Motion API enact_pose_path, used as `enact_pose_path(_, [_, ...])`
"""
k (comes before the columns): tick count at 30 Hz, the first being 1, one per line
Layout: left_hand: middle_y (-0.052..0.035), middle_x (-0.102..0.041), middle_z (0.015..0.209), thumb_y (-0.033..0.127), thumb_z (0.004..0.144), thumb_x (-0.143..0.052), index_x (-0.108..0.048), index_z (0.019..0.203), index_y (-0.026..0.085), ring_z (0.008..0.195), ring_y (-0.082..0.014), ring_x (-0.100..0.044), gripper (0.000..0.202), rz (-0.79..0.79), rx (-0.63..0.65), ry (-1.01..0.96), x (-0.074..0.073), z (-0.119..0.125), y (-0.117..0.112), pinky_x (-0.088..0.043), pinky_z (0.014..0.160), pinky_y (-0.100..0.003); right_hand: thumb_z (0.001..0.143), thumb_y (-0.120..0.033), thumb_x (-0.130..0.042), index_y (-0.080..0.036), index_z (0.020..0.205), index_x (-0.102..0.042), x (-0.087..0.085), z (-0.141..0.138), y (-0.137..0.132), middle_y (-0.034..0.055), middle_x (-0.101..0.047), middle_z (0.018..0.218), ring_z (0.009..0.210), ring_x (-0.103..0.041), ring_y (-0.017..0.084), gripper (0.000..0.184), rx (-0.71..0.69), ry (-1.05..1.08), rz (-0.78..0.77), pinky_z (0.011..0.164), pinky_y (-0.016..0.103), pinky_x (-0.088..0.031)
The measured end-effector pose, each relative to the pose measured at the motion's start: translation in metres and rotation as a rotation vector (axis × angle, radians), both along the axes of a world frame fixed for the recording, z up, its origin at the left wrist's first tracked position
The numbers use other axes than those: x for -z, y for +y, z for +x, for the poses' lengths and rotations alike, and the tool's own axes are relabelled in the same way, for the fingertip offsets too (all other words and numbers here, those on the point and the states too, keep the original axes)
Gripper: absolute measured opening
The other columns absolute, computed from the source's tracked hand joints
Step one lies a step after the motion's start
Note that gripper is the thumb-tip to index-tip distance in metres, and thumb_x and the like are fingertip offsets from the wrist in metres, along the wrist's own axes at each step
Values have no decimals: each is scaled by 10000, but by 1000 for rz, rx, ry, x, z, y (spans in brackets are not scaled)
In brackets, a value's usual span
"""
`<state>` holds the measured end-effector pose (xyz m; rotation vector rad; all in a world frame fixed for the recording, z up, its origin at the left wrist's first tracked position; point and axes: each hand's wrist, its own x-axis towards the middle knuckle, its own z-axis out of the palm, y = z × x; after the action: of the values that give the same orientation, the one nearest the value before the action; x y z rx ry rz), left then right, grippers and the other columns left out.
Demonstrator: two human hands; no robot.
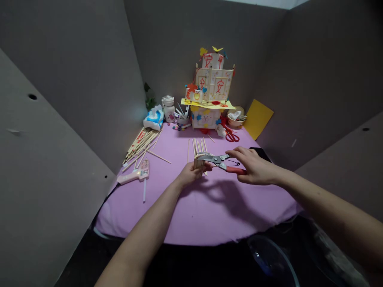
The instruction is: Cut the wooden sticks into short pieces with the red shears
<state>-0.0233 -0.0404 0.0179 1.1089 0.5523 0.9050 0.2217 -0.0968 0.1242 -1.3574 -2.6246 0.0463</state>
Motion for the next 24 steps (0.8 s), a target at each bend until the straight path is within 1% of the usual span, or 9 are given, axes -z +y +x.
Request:
enact_pose_path(3, [-143, -727, 963, 458, 631, -832, -722, 910, 114, 973, -267, -673, 457, 15, 13, 0, 2, 0, 2, -454, 975, -434, 674, -193, -606, -241, 1311, -437, -7, 1, 2, 122, -554, 1168, 1046, -540, 322, 661, -3, -33, -37, 896, 474, -428])
enact_pose_path(7, [-144, -717, 970, 452, 645, -825, -714, 916, 117, 974, -264, -667, 445, 14, 28, -5, 5, -1, 3, -460, 959, -429, 673, -178, -593, -231, 1243, -471, -16, -1, 4, 110, -590, 1106, 999, -560, 313, 585, -9, -95, -73, 867, 455, -436])
enact_pose_path(11, [-136, -715, 939, 452, 642, -827, -708, 904, 111, 935, -245, -670, 446, 39, 30, -21, 7, 0, 4, -455, 965, -423, 680, -184, -581, -211, 1213, -482, -20, -6, 6, 119, -600, 1096, 976, -580, 311, 543, 9, -160, -76, 838, 449, -430])
enact_pose_path(14, [-128, -713, 931, 465, 647, -818, -704, 888, 117, 923, -241, -668, 439, 60, 28, -18, 7, 1, 5, -460, 965, -427, 661, -188, -583, -198, 1185, -495, -20, -10, 7, 127, -611, 1085, 943, -595, 310, 531, 29, -196, -91, 779, 424, -438])
enact_pose_path(16, [-124, -709, 937, 472, 651, -812, -702, 881, 121, 920, -239, -665, 435, 77, 35, -15, 7, 1, 7, -468, 954, -426, 652, -187, -579, -186, 1171, -497, -20, -12, 7, 135, -620, 1075, 910, -606, 304, 525, 46, -219, -112, 713, 394, -440])
enact_pose_path(20, [-127, -709, 947, 471, 674, -794, -699, 907, 120, 922, -246, -663, 432, 77, 48, 9, 9, 0, 9, -487, 909, -413, 654, -193, -572, -186, 1131, -500, -24, -16, 5, 137, -645, 1045, 822, -623, 284, 482, 85, -275, -141, 593, 354, -403])
enact_pose_path(24, [-128, -703, 940, 472, 702, -774, -704, 888, 118, 884, -227, -653, 406, 105, 52, 5, 8, -1, 8, -495, 863, -377, 663, -199, -576, -192, 1092, -496, -30, -21, 5, 133, -658, 1014, 788, -630, 276, 436, 113, -331, -155, 558, 335, -374])
